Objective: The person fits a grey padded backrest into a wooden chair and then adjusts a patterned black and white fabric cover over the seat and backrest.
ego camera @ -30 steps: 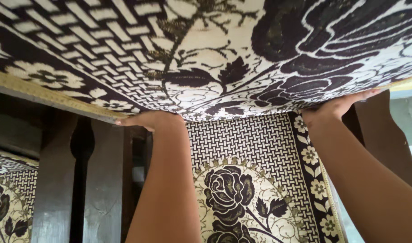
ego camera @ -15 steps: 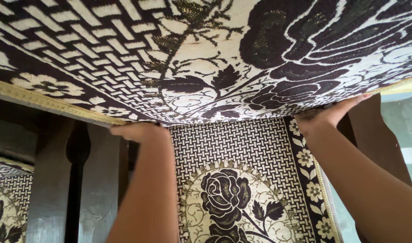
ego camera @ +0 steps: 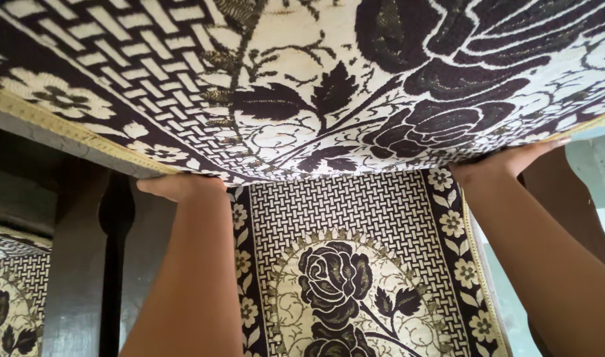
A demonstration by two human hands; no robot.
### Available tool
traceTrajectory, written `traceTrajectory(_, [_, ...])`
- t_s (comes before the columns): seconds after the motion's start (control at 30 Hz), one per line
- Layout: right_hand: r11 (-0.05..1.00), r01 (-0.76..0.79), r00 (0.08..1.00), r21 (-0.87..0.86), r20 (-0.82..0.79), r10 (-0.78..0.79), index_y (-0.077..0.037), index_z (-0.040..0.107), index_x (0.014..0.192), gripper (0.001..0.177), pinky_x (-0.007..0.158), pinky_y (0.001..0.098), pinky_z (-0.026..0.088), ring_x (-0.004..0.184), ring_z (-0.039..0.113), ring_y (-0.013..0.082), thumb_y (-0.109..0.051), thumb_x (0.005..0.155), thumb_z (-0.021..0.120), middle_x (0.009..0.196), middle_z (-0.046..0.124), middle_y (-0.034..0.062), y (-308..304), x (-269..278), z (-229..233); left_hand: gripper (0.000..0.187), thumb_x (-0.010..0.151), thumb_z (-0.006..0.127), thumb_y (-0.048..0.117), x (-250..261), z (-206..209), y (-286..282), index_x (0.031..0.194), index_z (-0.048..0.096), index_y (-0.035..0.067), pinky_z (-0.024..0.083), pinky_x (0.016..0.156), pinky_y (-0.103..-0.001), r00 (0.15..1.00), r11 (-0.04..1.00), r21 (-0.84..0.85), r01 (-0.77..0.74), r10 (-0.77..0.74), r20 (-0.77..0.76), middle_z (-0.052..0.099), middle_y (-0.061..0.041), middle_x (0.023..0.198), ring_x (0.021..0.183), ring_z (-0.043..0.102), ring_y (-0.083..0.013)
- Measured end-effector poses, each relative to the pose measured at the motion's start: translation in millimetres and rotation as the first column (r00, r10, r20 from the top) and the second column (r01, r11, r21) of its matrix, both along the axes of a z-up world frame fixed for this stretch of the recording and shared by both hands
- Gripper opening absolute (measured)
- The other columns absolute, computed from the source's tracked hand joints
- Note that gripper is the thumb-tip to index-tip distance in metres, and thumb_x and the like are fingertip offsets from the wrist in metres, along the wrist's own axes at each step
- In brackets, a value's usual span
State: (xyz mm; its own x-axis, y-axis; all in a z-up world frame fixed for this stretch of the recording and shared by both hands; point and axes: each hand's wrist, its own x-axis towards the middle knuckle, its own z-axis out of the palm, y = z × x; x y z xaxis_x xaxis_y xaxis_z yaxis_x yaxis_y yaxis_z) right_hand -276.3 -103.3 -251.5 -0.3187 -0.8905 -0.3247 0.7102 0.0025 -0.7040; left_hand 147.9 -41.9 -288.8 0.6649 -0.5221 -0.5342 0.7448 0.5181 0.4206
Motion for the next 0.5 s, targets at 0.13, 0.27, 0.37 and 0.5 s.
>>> traceTrajectory(0.13, [0.998, 0.062, 0.998, -0.01, 0.011, -0.062, -0.021, 0.016, 0.165, 0.113, 0.121, 0.0687, 0.028, 0.156, 0.026, 0.0398, -0.094, 0.081, 0.034, 0.169, 0.027, 0.0137, 26, -34, 0, 0.088, 0.089, 0.028, 0.074, 0, -3, 3, 0.151, 0.041, 0.013, 0.056, 0.105, -0.05, 1.0, 0.999, -0.046, 0.006, -0.005, 0.015, 0.049, -0.011, 0.152, 0.135, 0.056, -0.0297])
traceTrajectory(0.27, [0.994, 0.108, 0.994, 0.007, -0.007, -0.108, -0.021, 0.015, 0.165, 0.112, 0.122, 0.068, 0.028, 0.156, 0.025, 0.0397, -0.094, 0.081, 0.033, 0.169, 0.026, 0.0137, 31, -61, -5, 0.088, 0.088, 0.031, 0.073, 4, -9, 0, 0.151, 0.043, 0.012, 0.055, 0.104, -0.05, 1.0, 0.998, -0.062, 0.017, -0.016, 0.016, 0.05, -0.012, 0.151, 0.132, 0.056, -0.0306])
traceTrajectory(0.37, [0.991, 0.127, 0.992, 0.032, -0.021, -0.126, -0.021, 0.015, 0.165, 0.112, 0.122, 0.0675, 0.027, 0.156, 0.025, 0.0396, -0.094, 0.082, 0.032, 0.169, 0.025, 0.0137, 25, -59, -9, 0.088, 0.089, 0.03, 0.072, 6, -14, -2, 0.151, 0.042, 0.012, 0.054, 0.105, -0.051, 1.0, 0.999, -0.051, 0.017, -0.016, 0.022, 0.049, -0.012, 0.152, 0.133, 0.055, -0.0313])
traceTrajectory(0.5, [0.992, 0.122, 0.99, 0.042, -0.07, -0.119, -0.021, 0.015, 0.165, 0.112, 0.122, 0.0668, 0.027, 0.156, 0.024, 0.0395, -0.093, 0.082, 0.031, 0.17, 0.025, 0.0137, 1, -47, 2, 0.087, 0.09, 0.028, 0.071, 2, -10, -16, 0.152, 0.041, 0.012, 0.053, 0.107, -0.052, 1.0, 0.999, -0.03, 0.018, -0.018, -0.003, 0.048, -0.013, 0.153, 0.135, 0.054, -0.0328])
